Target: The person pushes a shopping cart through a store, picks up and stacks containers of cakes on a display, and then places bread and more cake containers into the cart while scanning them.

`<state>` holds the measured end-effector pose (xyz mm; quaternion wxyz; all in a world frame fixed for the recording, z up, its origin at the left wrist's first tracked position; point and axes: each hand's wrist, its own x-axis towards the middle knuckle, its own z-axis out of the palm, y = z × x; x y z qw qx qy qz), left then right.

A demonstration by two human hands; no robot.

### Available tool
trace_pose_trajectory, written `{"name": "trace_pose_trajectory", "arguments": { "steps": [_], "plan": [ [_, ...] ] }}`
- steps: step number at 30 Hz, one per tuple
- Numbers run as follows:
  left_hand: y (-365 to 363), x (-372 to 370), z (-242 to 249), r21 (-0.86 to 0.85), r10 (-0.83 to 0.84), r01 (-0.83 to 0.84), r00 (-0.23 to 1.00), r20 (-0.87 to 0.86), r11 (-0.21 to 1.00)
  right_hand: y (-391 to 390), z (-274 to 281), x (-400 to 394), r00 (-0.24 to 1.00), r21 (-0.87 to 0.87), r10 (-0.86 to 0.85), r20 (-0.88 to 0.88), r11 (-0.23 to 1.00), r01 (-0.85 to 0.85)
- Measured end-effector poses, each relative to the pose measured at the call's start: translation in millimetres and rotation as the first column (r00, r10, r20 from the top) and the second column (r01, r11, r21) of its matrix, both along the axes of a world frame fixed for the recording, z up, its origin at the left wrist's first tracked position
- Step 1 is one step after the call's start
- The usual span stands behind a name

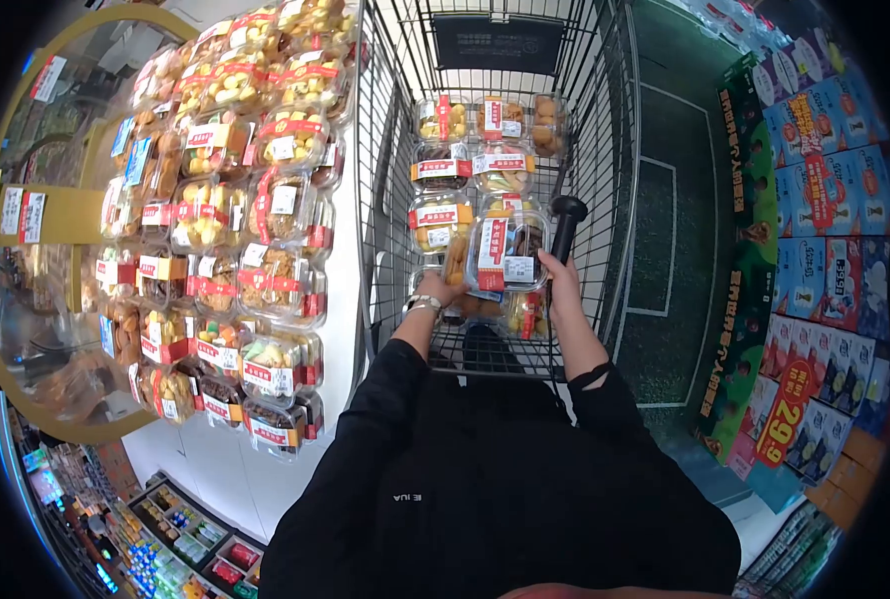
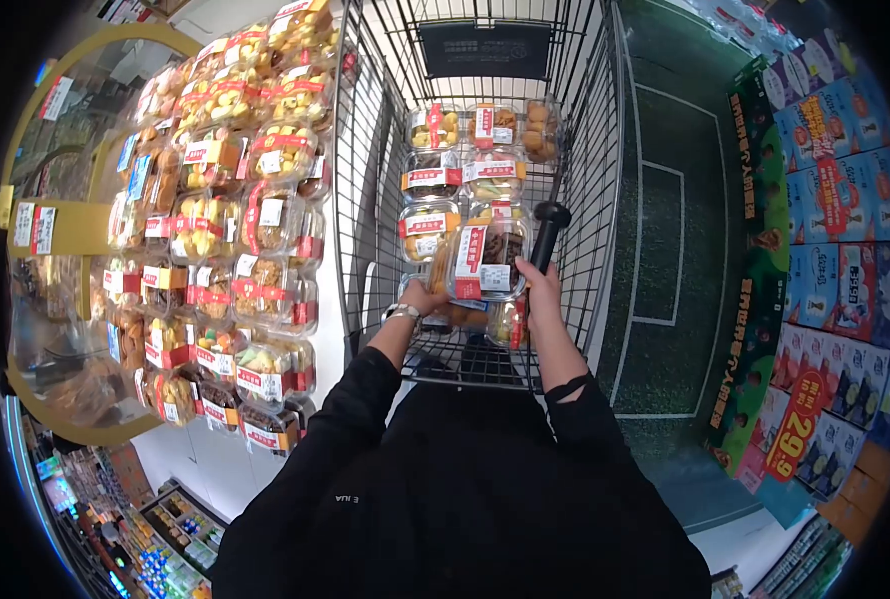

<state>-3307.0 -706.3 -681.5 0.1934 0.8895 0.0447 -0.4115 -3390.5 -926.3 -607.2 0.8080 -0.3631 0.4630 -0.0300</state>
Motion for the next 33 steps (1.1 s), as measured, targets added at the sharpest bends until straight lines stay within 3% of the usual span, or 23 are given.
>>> {"name": "trace_pose_trajectory", "arguments": {
  "steps": [3,6,8,10,12,14,16,19,24,25,26,28,29,33],
  "plan": [
    [1,2,7,-0.048,0.015,-0.017,0.999,-0.047,0.999,-6,-15,-6,0.999,0.077,0.009,0.039,0.997,-0.012],
    [18,5,-12,-0.117,0.043,-0.042,0.999,0.008,0.992,-4,-6,-4,0.99,0.185,-0.109,0.093,0.979,0.09],
    [17,10,1,-0.264,0.404,-0.422,0.907,-0.121,0.867,-4,-4,-7,0.99,0.149,-0.103,0.101,0.985,0.088],
    [-3,22,35,-0.236,0.482,-0.498,0.867,-0.127,0.834,-4,-8,-10,0.984,0.203,-0.135,0.115,0.973,0.11],
    [-20,38,42,-0.421,0.717,-0.762,0.629,-0.299,0.492,-5,-3,-12,0.988,0.264,-0.129,0.081,0.959,0.103],
    [-30,71,14,-0.41,0.711,-0.723,0.669,-0.217,0.556,-6,-2,-14,0.983,0.301,-0.155,0.097,0.946,0.12],
    [-45,110,-23,-0.535,0.707,-0.683,0.676,-0.208,0.496,-5,-2,-12,0.98,0.193,-0.153,0.129,0.973,0.126],
    [-100,156,-15,-0.655,0.711,-0.666,0.649,-0.27,0.358,-4,2,-9,0.988,0.15,-0.133,0.079,0.981,0.12],
    [-132,208,-65,-0.632,0.76,-0.724,0.566,-0.318,0.275,0,10,-4,0.997,0.139,-0.072,0.026,0.988,0.067],
    [-133,214,-74,-0.61,0.743,-0.758,0.542,-0.392,0.23,2,5,-4,0.998,0.101,-0.047,0.032,0.994,0.043],
    [-130,216,-83,-0.606,0.713,-0.746,0.582,-0.392,0.276,3,2,-5,0.999,0.106,-0.035,0.016,0.994,0.033],
    [-124,216,-88,-0.581,0.654,-0.806,0.499,-0.569,0.111,3,3,-2,1.0,0.067,-0.018,0.0,0.998,0.018],
    [-119,213,-90,-0.577,0.658,-0.81,0.494,-0.569,0.109,4,1,-2,1.0,0.07,-0.014,-0.005,0.997,0.015],
    [-103,186,-38,-0.6,0.592,-0.711,0.676,-0.438,0.367,8,-3,1,0.998,0.114,-0.066,0.005,0.991,0.065]
  ]
}}
